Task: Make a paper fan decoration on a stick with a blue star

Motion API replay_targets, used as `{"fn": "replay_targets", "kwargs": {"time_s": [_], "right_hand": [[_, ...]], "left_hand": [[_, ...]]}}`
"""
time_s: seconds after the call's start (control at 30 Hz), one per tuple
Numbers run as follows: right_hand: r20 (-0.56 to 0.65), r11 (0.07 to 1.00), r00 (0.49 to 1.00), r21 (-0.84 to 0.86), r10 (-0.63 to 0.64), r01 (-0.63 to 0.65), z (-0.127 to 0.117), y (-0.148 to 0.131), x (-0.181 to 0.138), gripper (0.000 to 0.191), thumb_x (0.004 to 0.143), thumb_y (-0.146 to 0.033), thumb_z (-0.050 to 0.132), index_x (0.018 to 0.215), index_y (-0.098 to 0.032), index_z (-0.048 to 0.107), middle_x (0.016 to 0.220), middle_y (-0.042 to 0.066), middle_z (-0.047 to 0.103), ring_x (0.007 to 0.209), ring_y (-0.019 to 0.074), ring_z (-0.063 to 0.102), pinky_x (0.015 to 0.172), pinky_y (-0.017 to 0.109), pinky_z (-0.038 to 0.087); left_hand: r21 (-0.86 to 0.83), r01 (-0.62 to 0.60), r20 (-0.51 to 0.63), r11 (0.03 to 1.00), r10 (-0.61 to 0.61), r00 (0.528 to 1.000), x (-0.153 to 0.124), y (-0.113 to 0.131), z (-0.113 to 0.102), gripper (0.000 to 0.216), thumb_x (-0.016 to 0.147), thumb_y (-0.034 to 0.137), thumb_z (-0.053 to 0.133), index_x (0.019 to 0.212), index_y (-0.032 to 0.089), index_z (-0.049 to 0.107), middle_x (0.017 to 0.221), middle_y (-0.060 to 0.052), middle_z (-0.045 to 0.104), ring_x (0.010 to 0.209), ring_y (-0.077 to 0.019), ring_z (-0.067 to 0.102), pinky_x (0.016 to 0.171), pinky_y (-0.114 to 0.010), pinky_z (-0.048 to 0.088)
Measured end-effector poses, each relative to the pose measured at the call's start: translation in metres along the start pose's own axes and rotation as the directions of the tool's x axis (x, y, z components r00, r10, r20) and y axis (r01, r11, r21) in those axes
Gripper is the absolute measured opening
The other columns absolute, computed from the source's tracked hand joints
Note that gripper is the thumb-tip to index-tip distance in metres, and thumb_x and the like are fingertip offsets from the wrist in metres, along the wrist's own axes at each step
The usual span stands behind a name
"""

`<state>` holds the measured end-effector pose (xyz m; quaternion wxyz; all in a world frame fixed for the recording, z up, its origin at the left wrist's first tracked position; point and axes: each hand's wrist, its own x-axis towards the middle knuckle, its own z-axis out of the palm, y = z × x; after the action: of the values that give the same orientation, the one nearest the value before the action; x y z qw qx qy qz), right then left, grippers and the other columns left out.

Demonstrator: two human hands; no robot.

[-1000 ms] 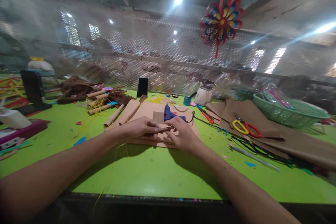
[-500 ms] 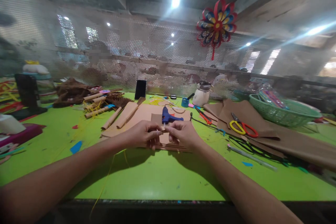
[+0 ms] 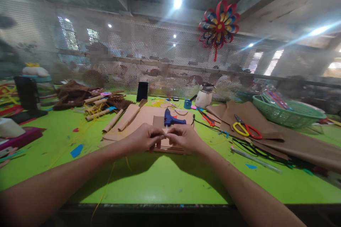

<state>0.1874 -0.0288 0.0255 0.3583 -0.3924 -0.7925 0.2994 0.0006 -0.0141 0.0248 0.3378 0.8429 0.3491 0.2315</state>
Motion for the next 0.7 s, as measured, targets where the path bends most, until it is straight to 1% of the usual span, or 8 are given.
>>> {"fn": "replay_targets", "kwargs": {"time_s": [0.13, 0.2, 0.27, 0.37, 0.47, 0.6, 0.7], "right_hand": [[-0.071, 0.987, 0.995, -0.149, -0.076, 0.064, -0.004, -0.001, -0.002, 0.028, 0.078, -0.039, 0.055, 0.070, -0.014, 0.064, 0.055, 0.002, 0.060, 0.048, 0.0093, 0.051, 0.048, 0.021, 0.039], [-0.092, 0.974, 0.988, -0.203, -0.122, 0.101, -0.008, -0.001, -0.003, 0.027, 0.079, -0.037, 0.054, 0.068, -0.014, 0.063, 0.056, 0.002, 0.060, 0.048, 0.0091, 0.051, 0.048, 0.021, 0.039], [-0.087, 0.965, 0.985, -0.228, -0.152, 0.129, -0.013, -0.001, -0.005, 0.027, 0.080, -0.036, 0.052, 0.067, -0.015, 0.063, 0.056, 0.002, 0.060, 0.048, 0.0090, 0.051, 0.048, 0.021, 0.040], [-0.056, 0.960, 0.982, -0.227, -0.179, 0.162, -0.020, -0.003, -0.007, 0.028, 0.081, -0.036, 0.051, 0.068, -0.014, 0.064, 0.057, 0.003, 0.060, 0.048, 0.0092, 0.053, 0.049, 0.021, 0.041], [-0.034, 0.959, 0.980, -0.215, -0.197, 0.186, -0.024, -0.006, -0.009, 0.028, 0.082, -0.035, 0.051, 0.070, -0.014, 0.064, 0.057, 0.003, 0.061, 0.048, 0.0097, 0.055, 0.049, 0.022, 0.042], [-0.015, 0.959, 0.976, -0.188, -0.218, 0.212, -0.024, -0.008, -0.009, 0.024, 0.082, -0.032, 0.050, 0.074, -0.014, 0.063, 0.062, 0.004, 0.063, 0.052, 0.0110, 0.058, 0.052, 0.022, 0.045], [0.014, 0.955, 0.973, -0.189, -0.230, 0.228, -0.019, -0.007, -0.008, 0.022, 0.083, -0.030, 0.049, 0.076, -0.014, 0.063, 0.064, 0.004, 0.064, 0.052, 0.0108, 0.059, 0.053, 0.022, 0.045]], "left_hand": [[0.140, -0.056, -0.071, 0.989, 0.066, 0.995, 0.000, 0.002, -0.004, 0.034, 0.081, 0.040, 0.047, 0.078, 0.013, 0.066, 0.055, -0.002, 0.063, 0.044, -0.0085, 0.053, 0.045, -0.017, 0.036], [0.178, -0.067, -0.076, 0.982, 0.082, 0.994, 0.000, 0.002, -0.010, 0.033, 0.081, 0.040, 0.047, 0.074, 0.014, 0.067, 0.055, -0.002, 0.063, 0.044, -0.0086, 0.053, 0.045, -0.017, 0.036], [0.182, -0.073, -0.068, 0.981, 0.086, 0.994, 0.000, 0.003, -0.015, 0.035, 0.081, 0.041, 0.046, 0.071, 0.014, 0.066, 0.053, -0.002, 0.063, 0.042, -0.0081, 0.052, 0.045, -0.017, 0.035], [0.154, -0.075, -0.046, 0.985, 0.083, 0.995, -0.002, 0.007, -0.019, 0.034, 0.081, 0.041, 0.047, 0.069, 0.014, 0.065, 0.051, -0.001, 0.061, 0.041, -0.0082, 0.053, 0.046, -0.017, 0.036], [0.127, -0.079, -0.039, 0.989, 0.085, 0.996, -0.004, 0.011, -0.021, 0.032, 0.082, 0.039, 0.046, 0.071, 0.014, 0.064, 0.055, -0.002, 0.063, 0.046, -0.0089, 0.055, 0.049, -0.018, 0.039], [0.190, -0.107, -0.059, 0.976, 0.120, 0.991, -0.004, 0.013, -0.023, 0.030, 0.081, 0.035, 0.046, 0.071, 0.014, 0.065, 0.059, -0.003, 0.064, 0.052, -0.0099, 0.054, 0.053, -0.019, 0.039], [0.243, -0.151, -0.062, 0.958, 0.171, 0.983, -0.004, 0.013, -0.023, 0.024, 0.078, 0.032, 0.051, 0.081, 0.016, 0.068, 0.073, -0.004, 0.067, 0.064, -0.0120, 0.056, 0.058, -0.020, 0.039]]}}
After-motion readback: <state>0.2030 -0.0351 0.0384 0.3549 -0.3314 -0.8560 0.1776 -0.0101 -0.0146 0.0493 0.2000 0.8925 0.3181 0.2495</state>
